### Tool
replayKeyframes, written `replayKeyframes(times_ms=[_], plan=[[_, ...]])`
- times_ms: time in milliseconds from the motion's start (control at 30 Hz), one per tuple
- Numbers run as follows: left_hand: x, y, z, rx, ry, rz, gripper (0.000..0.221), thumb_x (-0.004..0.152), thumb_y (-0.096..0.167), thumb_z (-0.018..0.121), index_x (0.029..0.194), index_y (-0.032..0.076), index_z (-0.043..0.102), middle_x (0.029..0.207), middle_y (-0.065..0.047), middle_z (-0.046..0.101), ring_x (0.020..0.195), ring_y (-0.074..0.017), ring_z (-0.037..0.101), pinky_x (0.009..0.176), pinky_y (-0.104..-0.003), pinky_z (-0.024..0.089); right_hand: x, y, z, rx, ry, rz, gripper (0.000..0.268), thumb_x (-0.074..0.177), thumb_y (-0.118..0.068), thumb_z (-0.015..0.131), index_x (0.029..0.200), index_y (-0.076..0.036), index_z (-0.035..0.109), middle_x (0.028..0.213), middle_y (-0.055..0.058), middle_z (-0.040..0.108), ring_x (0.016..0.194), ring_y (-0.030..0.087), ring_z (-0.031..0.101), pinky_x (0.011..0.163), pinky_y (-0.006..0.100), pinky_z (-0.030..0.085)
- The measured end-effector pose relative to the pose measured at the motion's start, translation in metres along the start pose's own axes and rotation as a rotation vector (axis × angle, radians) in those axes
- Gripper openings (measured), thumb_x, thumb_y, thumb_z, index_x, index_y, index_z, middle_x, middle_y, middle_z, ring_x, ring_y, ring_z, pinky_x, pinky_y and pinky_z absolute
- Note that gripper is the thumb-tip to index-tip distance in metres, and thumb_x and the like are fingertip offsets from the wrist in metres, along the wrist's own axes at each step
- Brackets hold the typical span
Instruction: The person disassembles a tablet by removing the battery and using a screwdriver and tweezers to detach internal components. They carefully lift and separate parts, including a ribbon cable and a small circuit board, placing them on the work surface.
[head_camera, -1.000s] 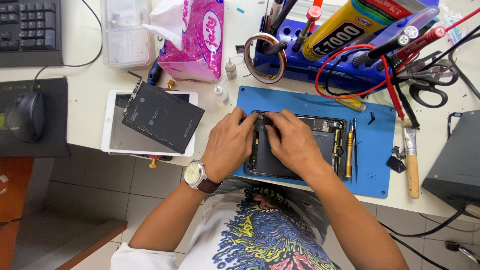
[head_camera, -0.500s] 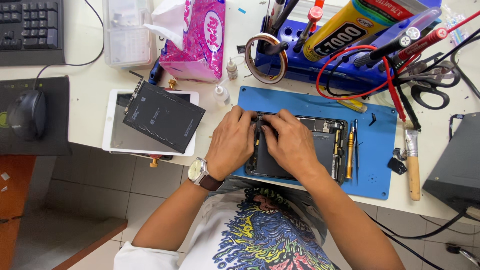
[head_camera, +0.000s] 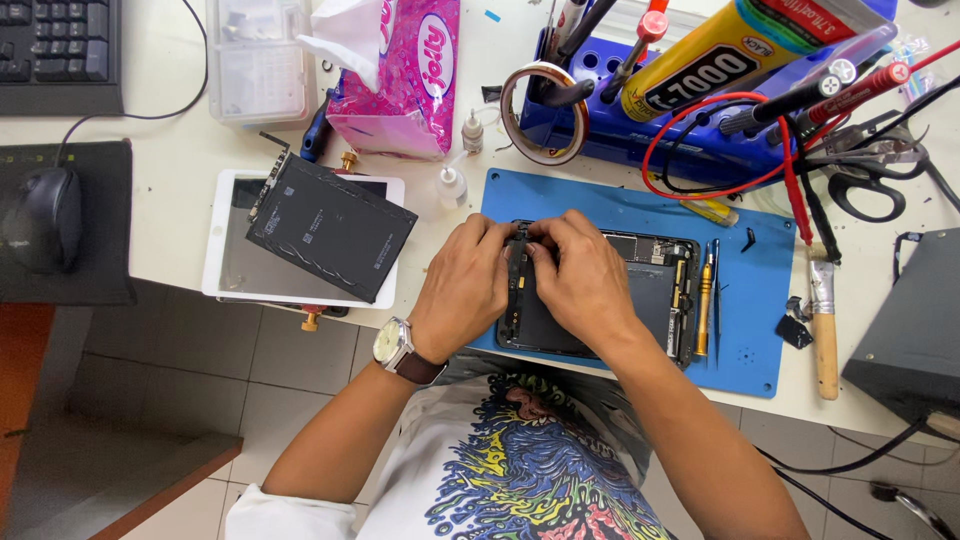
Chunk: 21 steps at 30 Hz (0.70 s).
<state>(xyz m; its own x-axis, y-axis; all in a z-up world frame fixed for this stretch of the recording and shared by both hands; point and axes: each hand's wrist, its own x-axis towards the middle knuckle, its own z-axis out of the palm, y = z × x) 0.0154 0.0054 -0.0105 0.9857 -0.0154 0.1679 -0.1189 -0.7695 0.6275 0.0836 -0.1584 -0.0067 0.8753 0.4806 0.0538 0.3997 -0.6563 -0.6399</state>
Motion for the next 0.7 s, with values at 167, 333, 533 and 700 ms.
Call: replayKeyframes(times_ms=[167,333,533,700], plan=[[-0.002,-0.001,-0.002,-0.023,0.023,0.008,0.028,0.103,0.005,0.045,0.127,0.000,0.061,0.098,-0.014,0.055,0.088,-0.0359,0.063,0.076,-0.042,0.052,0.003,-0.004,-0.006,-0.066,-0.004,-0.078,0.016,0.095,-0.016,0.072,0.110,-0.013,0.077,0.090,0.008,0.066,0.087,0.037,0.071,0.069,0.050,0.057],[-0.003,-0.003,0.002,0.001,0.032,0.027,0.027,0.103,0.004,0.047,0.126,-0.001,0.060,0.098,-0.013,0.055,0.089,-0.0345,0.063,0.078,-0.041,0.052,0.009,-0.002,-0.010,-0.112,-0.033,-0.116,0.013,0.096,-0.019,0.071,0.107,-0.018,0.078,0.089,0.005,0.065,0.085,0.036,0.071,0.068,0.051,0.059],[-0.004,-0.003,0.002,0.028,0.017,0.011,0.027,0.101,0.009,0.056,0.125,-0.004,0.059,0.100,-0.014,0.056,0.092,-0.0361,0.064,0.080,-0.043,0.053,0.017,-0.002,-0.014,-0.145,-0.025,-0.219,0.010,0.098,-0.017,0.068,0.102,-0.016,0.077,0.087,0.005,0.064,0.082,0.035,0.071,0.063,0.046,0.058],[-0.003,-0.006,0.003,0.043,0.015,0.027,0.023,0.102,0.010,0.057,0.120,-0.004,0.060,0.096,-0.013,0.054,0.089,-0.0336,0.063,0.081,-0.041,0.052,0.026,-0.002,-0.018,-0.220,-0.063,-0.306,0.009,0.095,-0.018,0.071,0.099,-0.013,0.077,0.088,0.006,0.065,0.083,0.034,0.071,0.064,0.047,0.060]])
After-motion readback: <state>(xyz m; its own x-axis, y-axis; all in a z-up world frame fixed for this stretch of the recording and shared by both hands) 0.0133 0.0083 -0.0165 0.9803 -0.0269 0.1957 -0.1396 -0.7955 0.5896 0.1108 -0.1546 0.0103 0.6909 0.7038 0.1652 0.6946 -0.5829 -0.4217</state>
